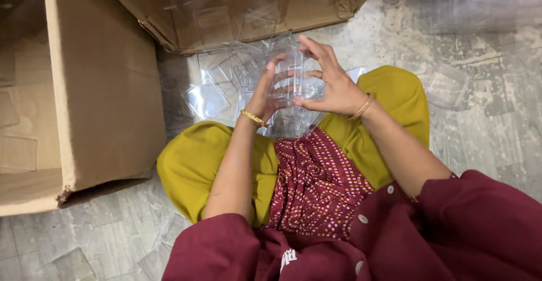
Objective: The person sits on the floor and folds flat clear plastic box pieces into open boxes, snapping the sides together by hand, then places the finished boxes into a cardboard box beside them, repeating the cycle.
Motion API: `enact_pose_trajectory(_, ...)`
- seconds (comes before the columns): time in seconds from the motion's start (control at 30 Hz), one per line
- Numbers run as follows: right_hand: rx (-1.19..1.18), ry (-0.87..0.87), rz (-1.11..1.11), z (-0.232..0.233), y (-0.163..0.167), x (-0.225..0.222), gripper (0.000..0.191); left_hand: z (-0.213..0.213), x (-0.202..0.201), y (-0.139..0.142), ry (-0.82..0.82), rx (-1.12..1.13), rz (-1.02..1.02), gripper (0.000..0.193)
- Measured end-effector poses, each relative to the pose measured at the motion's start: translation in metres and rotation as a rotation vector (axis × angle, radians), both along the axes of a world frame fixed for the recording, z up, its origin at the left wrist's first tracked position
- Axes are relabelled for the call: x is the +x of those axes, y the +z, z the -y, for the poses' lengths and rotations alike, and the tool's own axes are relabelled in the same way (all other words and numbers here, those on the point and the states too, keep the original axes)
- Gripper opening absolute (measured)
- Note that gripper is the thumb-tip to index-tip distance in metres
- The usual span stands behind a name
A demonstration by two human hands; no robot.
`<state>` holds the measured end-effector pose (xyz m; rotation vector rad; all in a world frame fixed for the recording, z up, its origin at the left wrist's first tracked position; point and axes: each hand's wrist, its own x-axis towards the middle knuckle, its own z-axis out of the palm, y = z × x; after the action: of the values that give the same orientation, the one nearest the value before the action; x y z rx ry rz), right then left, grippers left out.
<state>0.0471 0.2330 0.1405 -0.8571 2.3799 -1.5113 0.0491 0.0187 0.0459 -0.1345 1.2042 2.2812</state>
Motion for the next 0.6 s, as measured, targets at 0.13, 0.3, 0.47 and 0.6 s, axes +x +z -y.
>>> enact_pose_trajectory(0.13,0.042,0.012,-0.054,0.001,0.001,0.002,0.121,-0.001,0.002,0.000,-0.025,-0.013,-0.036,0.081)
enact_pose_trajectory(0.3,0.129,0.007,-0.175,-0.003,-0.009,0.003,0.122,-0.002,0.002,0.006,-0.055,-0.013,-0.035,0.079)
enact_pose_trajectory(0.47,0.148,0.009,-0.182,-0.005,-0.015,0.003,0.123,-0.004,0.004,0.008,-0.047,-0.036,-0.037,0.081)
enact_pose_trajectory(0.6,0.141,0.011,-0.167,-0.006,-0.017,0.004,0.122,-0.006,0.005,0.009,-0.043,-0.036,-0.038,0.082)
